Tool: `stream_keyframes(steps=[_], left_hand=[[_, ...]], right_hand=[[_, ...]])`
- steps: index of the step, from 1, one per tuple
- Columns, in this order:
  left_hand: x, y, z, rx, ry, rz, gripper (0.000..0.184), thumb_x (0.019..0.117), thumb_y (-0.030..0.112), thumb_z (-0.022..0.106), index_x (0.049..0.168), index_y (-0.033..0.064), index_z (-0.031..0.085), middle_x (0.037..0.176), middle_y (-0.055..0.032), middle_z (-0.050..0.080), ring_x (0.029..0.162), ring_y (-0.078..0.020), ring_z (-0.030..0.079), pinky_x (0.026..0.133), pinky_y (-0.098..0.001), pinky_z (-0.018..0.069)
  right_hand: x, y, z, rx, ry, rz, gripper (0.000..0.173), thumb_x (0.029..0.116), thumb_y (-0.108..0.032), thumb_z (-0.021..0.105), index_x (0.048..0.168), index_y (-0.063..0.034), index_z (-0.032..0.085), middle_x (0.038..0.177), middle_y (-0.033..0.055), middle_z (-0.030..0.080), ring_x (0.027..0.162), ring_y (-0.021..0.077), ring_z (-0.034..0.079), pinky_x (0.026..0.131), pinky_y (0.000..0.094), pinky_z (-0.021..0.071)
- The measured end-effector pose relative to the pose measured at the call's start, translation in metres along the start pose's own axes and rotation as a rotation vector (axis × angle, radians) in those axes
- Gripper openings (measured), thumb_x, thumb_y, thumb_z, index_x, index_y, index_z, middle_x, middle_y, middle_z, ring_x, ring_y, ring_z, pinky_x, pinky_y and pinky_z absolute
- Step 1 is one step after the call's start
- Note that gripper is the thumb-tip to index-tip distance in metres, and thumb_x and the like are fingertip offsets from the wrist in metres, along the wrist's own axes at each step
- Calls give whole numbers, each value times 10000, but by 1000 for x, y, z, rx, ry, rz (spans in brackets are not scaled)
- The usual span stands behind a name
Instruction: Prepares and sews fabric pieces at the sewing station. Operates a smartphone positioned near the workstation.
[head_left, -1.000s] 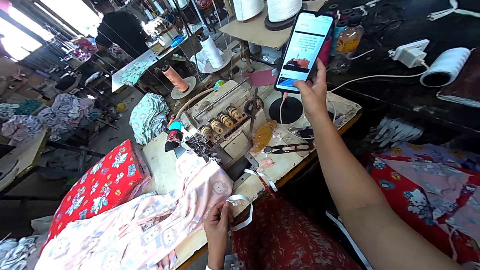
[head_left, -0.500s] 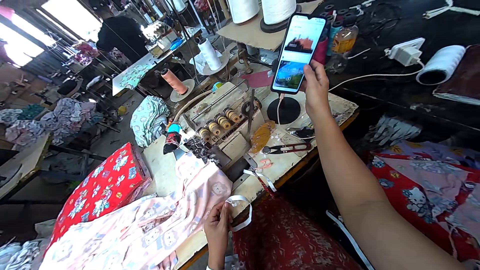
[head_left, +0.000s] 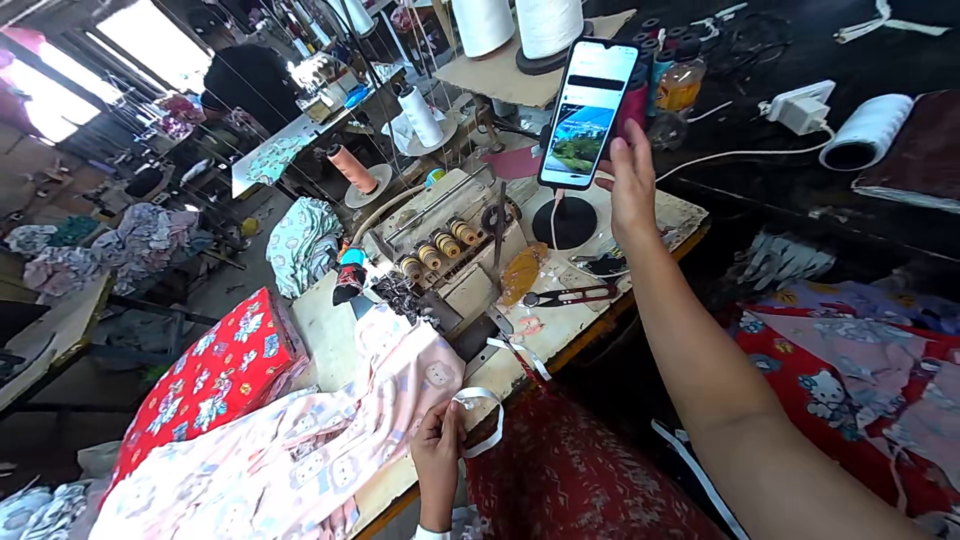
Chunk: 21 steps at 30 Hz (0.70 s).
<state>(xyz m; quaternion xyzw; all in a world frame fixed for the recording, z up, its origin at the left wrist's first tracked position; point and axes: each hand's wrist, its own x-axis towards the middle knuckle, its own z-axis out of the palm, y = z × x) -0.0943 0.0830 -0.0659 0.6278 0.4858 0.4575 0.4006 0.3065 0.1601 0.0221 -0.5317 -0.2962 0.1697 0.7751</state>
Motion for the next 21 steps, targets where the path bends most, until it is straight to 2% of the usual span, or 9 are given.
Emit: stream_keyframes(steps=[3,5,7,9,11,13,15,17,21], left_hand=[[-5,2,3,-22,21,4,127,981,28,584,999,-14,703,634,82,642,500,31,572,476,-137,496],[-15,18,8,-102,-59,-108,147,996,38,556,969,26,700,609,86,634,488,24,566,477,-146,494],[-30,40,16,-114,-306,-188,151,995,77,564,967,51,710,640,100,642,511,37,568,490,-146,492],[-39,52,24,-70,-519,-179,126,970,81,620,970,33,736,672,95,650,530,45,568,500,-140,495],[-35,56,25,-44,-560,-144,109,941,64,629,900,44,728,657,102,648,531,51,573,507,-142,502],[-32,58,17,-8,-504,-115,102,903,38,624,864,49,718,639,111,638,527,58,573,511,-138,506],[-35,54,6,16,-458,-83,73,907,61,652,866,49,712,657,109,642,548,62,576,536,-131,507],[-43,46,-5,6,-421,-64,75,922,86,673,872,48,713,679,106,650,570,63,581,556,-126,506],[-67,40,-20,-66,-351,-141,92,946,67,640,927,53,729,727,103,680,596,51,603,574,-135,522]], right_hand=[[-58,-16,-12,-176,-50,-73,552,1121,-345,266,1554,-9,332,1408,180,566,1227,203,603,1021,368,498],[-116,-18,-13,-206,-223,-78,468,1115,-227,312,1421,87,477,1271,204,644,1169,205,635,1030,380,502],[-179,-20,-10,-193,-554,68,416,1096,-167,365,1314,93,607,1194,187,696,1126,193,667,1031,361,514],[-223,-22,-9,-197,-965,316,462,1115,-265,358,1338,40,622,1199,180,702,1116,220,674,1030,406,507],[-246,-23,-7,-203,-1181,436,465,1118,-312,388,1336,21,628,1170,192,693,968,212,673,896,380,529],[-254,-27,-4,-228,-1231,462,453,1111,-340,430,1359,-9,615,1013,160,678,710,154,596,670,308,510],[-251,-32,-3,-238,-1249,443,394,1098,-291,474,1315,-8,642,956,141,682,712,132,586,670,284,488],[-248,-34,-1,-234,-1270,385,323,1075,-216,529,1239,22,673,979,148,699,776,118,617,750,272,514],[-255,-35,2,-181,-1286,391,273,1045,-168,579,1200,33,678,892,97,669,700,55,555,679,217,475]])
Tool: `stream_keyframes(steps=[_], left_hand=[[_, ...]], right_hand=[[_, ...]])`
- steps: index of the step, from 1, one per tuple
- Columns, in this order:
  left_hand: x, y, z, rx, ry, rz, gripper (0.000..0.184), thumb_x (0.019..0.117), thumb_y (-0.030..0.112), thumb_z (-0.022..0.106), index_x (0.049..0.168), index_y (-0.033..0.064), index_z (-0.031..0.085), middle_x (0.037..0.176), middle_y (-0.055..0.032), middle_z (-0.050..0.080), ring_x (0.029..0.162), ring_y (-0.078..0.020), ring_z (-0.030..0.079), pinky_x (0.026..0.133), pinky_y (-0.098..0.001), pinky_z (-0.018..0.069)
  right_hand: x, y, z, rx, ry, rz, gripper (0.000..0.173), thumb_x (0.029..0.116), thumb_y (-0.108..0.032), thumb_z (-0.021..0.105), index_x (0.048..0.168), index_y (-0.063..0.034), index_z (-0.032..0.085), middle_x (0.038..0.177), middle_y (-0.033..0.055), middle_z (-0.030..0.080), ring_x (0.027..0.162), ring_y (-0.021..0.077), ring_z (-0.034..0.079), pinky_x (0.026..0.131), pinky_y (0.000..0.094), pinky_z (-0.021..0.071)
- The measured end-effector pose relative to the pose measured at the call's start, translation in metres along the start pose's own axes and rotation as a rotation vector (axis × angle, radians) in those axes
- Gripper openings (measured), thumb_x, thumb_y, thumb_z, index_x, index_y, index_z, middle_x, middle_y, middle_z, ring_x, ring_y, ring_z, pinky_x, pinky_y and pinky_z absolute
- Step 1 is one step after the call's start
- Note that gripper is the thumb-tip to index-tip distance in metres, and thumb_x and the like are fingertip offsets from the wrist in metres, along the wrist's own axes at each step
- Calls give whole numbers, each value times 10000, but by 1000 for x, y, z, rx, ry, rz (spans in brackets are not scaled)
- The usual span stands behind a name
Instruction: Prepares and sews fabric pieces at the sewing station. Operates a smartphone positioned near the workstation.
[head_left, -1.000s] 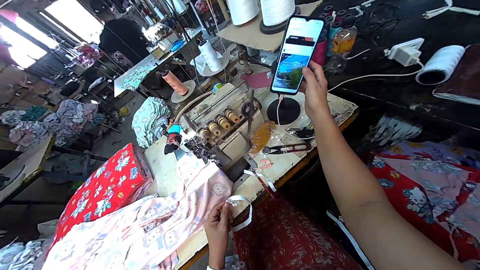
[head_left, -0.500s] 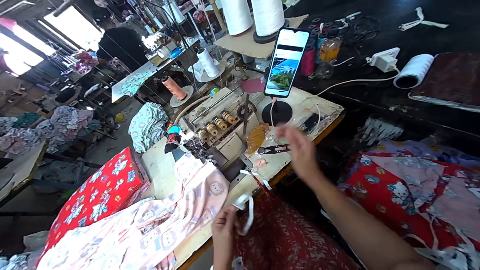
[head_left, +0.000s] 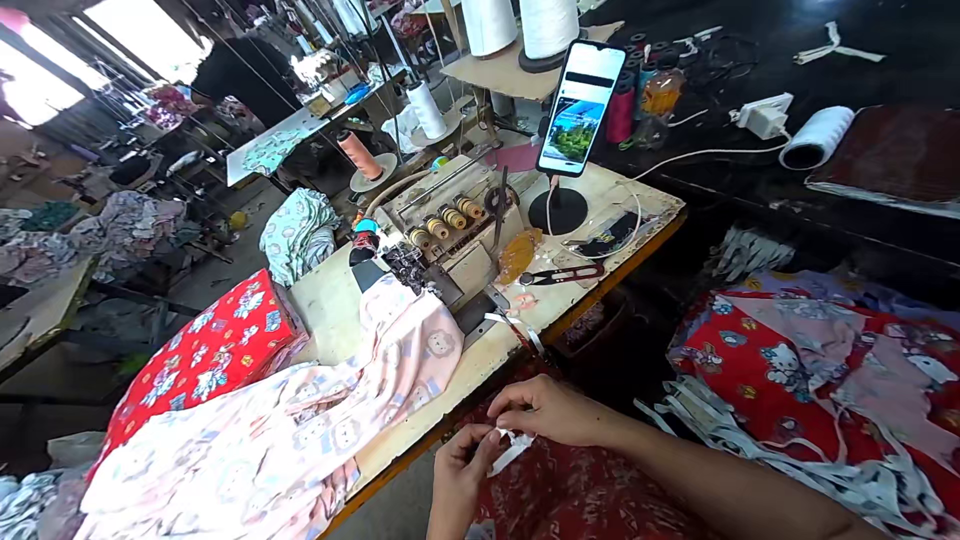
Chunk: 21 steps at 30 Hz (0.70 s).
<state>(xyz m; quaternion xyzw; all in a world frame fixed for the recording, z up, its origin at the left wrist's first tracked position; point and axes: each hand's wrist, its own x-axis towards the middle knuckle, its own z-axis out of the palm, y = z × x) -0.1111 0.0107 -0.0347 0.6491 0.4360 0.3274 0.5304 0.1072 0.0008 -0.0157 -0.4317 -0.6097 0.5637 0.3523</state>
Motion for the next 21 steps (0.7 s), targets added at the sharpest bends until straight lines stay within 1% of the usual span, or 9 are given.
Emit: stream_keyframes(steps=[1,4,7,10,12,13,15,18,21], left_hand=[[-6,-2,0,-25,15,-24,98,947,66,636,926,62,731,723,106,677,587,56,592,560,-131,511],[-16,-6,-1,-67,47,-45,108,935,71,643,899,85,744,677,126,644,538,80,504,511,-113,423],[-17,0,-6,-27,46,-25,106,926,76,648,891,94,746,654,140,624,520,93,470,495,-104,391],[-11,6,-3,-5,17,13,95,918,72,661,900,85,753,683,138,651,546,97,503,515,-98,416],[-7,10,2,20,-12,21,70,904,70,684,892,72,753,708,130,665,580,100,534,548,-96,447],[-5,11,6,40,-19,20,63,897,59,685,883,65,746,702,128,654,581,99,530,548,-96,442],[-2,11,11,82,-37,34,48,892,68,696,866,60,736,693,124,645,582,99,528,547,-93,439],[-1,9,12,111,-62,47,80,874,131,751,821,83,717,674,131,631,590,101,538,562,-93,452],[-7,12,4,116,-169,2,89,889,158,752,843,85,731,685,138,641,608,102,552,585,-99,464]], right_hand=[[0,0,4,21,4,7,273,1043,-164,582,1205,34,676,888,97,668,693,54,554,673,218,476],[-2,3,13,47,-5,22,275,1046,-164,576,1208,35,676,858,96,661,667,59,547,655,217,475],[-4,5,13,21,-70,35,320,1079,-220,520,1237,14,670,846,98,660,674,87,570,662,245,486],[-8,5,7,-10,-130,11,390,1102,-266,464,1258,37,653,969,160,687,795,151,631,779,306,523],[-11,6,5,-31,-121,0,361,1085,-253,511,1221,44,664,1001,172,696,837,160,643,815,317,522],[-13,7,4,-39,-106,4,341,1074,-238,538,1206,47,670,1005,177,700,848,166,648,823,323,523],[-18,9,1,-30,-71,10,312,1054,-218,578,1177,49,683,984,161,695,821,135,627,792,285,511],[-25,11,-3,15,-45,3,270,1020,-201,637,1086,53,704,902,108,679,752,55,575,721,209,475],[-31,8,-7,-7,-94,14,252,1001,-183,665,1056,59,708,883,107,675,738,58,566,705,215,469]])
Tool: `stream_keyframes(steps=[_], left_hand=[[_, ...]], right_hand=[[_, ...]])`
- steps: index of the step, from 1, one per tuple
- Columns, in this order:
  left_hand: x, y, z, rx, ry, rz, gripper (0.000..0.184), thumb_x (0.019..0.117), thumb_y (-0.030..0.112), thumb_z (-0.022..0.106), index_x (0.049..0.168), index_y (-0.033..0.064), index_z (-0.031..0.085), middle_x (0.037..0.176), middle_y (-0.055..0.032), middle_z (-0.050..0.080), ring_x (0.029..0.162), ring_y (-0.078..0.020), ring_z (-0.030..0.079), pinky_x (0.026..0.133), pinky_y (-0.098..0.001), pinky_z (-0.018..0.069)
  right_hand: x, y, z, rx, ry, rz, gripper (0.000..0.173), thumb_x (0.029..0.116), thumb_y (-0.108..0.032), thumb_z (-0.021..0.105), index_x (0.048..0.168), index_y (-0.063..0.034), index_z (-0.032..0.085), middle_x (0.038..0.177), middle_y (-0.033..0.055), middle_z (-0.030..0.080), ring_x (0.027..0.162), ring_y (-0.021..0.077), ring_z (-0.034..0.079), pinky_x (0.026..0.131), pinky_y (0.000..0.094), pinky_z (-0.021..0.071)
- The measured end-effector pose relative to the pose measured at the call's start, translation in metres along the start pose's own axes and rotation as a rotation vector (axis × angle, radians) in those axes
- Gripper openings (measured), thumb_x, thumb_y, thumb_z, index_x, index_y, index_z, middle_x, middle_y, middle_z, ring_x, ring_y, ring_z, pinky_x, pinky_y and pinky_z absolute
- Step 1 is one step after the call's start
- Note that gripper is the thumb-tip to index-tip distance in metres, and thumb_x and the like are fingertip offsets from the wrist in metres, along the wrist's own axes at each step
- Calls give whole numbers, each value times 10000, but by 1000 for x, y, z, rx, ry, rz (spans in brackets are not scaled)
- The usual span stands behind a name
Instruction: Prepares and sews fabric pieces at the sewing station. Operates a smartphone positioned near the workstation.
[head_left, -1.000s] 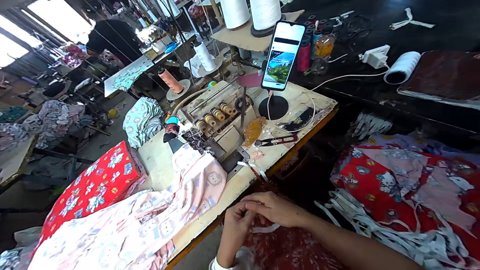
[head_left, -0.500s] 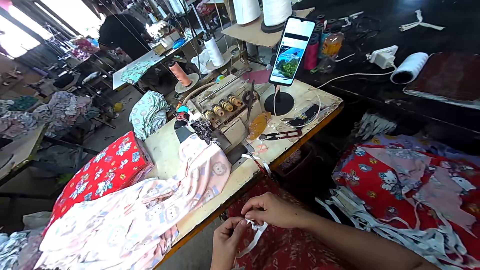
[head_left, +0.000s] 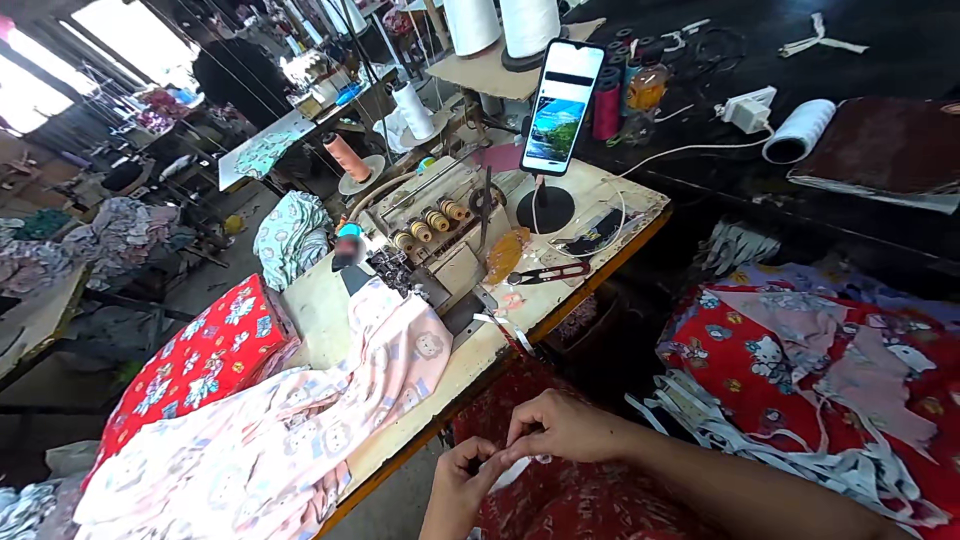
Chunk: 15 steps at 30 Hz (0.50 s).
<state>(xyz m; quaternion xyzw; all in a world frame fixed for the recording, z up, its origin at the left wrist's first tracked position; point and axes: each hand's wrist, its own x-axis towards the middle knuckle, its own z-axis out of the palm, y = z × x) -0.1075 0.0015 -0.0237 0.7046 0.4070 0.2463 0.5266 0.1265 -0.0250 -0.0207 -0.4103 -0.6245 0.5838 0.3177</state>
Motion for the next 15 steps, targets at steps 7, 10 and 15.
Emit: stream_keyframes(steps=[7,10,15], left_hand=[[-21,0,-19,84,-209,66,109,912,94,727,910,-11,757,816,21,694,726,73,583,678,-110,484],[-21,-1,-9,20,-138,69,73,913,58,703,914,-5,739,859,18,670,737,48,614,672,-123,529],[-27,-5,17,-244,99,-70,97,954,45,630,980,96,709,776,116,696,607,61,592,571,-135,508]], right_hand=[[-7,1,8,-98,-256,-11,253,1022,-144,623,1132,72,699,942,193,702,811,207,646,784,359,522],[-5,2,12,-119,-252,-18,260,1036,-152,600,1122,75,692,934,201,690,820,225,636,787,380,509],[-5,-1,14,-120,-80,-1,261,1027,-176,617,1081,66,698,887,179,682,782,202,622,753,360,503]])
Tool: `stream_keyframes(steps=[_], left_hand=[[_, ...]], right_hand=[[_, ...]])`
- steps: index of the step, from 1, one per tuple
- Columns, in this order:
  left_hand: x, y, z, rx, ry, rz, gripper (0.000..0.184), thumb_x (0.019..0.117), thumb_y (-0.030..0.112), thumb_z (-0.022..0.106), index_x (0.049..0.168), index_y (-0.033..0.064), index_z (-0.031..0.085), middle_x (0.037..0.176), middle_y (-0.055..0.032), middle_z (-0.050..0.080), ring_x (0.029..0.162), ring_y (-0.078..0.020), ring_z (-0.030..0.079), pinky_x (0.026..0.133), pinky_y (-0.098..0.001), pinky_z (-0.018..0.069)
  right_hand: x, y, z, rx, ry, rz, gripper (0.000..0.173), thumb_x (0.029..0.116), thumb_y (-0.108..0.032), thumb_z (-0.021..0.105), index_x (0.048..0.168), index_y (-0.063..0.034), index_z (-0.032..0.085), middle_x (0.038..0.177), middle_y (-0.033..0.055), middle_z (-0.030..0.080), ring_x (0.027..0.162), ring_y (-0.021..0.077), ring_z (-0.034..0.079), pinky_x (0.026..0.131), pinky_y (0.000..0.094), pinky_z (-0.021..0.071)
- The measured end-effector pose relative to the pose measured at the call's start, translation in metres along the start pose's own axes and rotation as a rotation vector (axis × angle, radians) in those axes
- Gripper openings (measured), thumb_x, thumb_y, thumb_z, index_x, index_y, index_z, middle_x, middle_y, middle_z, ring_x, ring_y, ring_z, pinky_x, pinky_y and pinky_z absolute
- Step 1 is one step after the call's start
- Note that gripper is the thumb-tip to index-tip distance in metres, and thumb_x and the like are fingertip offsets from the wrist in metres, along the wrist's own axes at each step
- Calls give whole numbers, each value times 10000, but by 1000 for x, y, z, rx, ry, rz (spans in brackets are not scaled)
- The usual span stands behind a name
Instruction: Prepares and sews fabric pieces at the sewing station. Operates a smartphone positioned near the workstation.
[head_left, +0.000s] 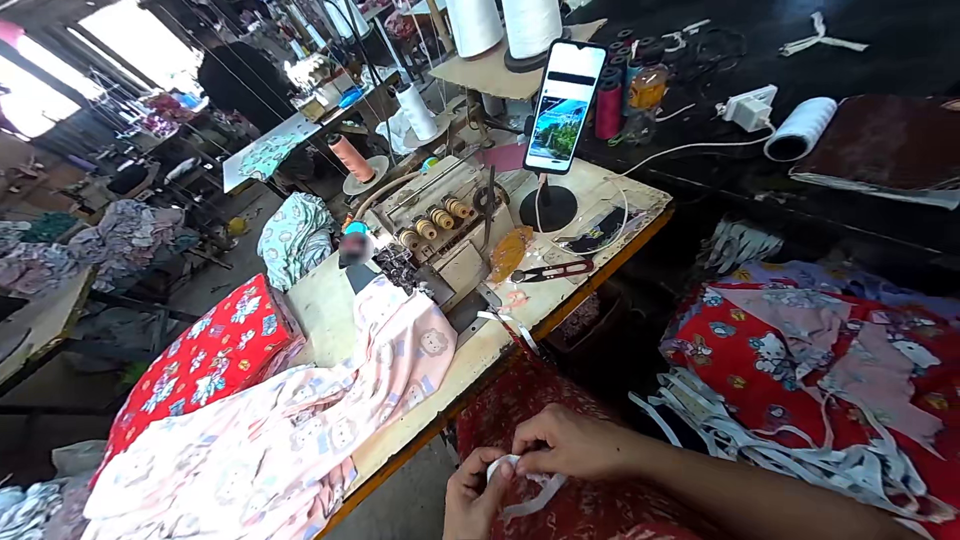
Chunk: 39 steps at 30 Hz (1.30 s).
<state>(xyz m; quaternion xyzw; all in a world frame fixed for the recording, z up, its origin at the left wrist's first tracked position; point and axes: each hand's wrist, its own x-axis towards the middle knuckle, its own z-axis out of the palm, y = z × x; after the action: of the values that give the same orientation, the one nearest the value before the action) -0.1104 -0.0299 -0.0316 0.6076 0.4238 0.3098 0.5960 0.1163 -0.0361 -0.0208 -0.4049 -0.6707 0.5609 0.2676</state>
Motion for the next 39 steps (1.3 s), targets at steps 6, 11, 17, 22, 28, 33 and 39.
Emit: stream_keyframes(steps=[6,11,17,22,28,33,39], left_hand=[[0,0,-10,37,60,90,104,918,7,660,922,77,737,834,78,714,669,18,646,636,-171,566],[2,5,-17,95,10,70,126,921,0,620,931,62,730,841,90,699,693,47,618,648,-145,533],[0,2,-4,137,10,25,115,940,20,643,938,20,757,841,81,724,680,89,596,641,-119,506],[5,-5,-9,196,-40,108,113,925,40,651,885,20,755,860,44,687,790,40,631,737,-146,538],[7,-1,-2,173,-5,57,105,912,1,663,966,-8,752,843,51,722,743,55,641,710,-139,542],[8,-2,-4,187,15,60,82,913,8,658,903,10,739,796,64,662,678,63,596,635,-122,518],[6,1,-2,131,-1,27,83,910,4,674,939,23,750,796,89,717,691,72,620,655,-132,523]], right_hand=[[5,-5,4,-9,-7,30,270,1021,-172,631,1175,44,682,912,171,676,796,209,614,769,371,503],[8,-12,-7,-75,-23,25,253,1011,-153,645,1169,39,695,951,186,685,829,240,626,799,398,503],[5,-7,-9,-45,11,62,279,988,-160,683,1174,48,672,919,181,681,818,234,630,796,397,508],[3,-1,-9,-61,-12,71,267,984,-172,689,1117,60,685,908,181,692,802,240,641,779,405,511],[4,-1,-9,-73,-37,60,259,1006,-173,657,1120,57,691,926,190,696,825,257,646,795,414,508],[4,0,-11,-49,-56,44,253,1052,-135,563,1171,50,688,1004,205,717,865,255,681,849,414,529],[6,0,-11,-31,-25,14,243,1042,-131,582,1155,54,691,1008,203,718,912,259,683,871,415,523]])
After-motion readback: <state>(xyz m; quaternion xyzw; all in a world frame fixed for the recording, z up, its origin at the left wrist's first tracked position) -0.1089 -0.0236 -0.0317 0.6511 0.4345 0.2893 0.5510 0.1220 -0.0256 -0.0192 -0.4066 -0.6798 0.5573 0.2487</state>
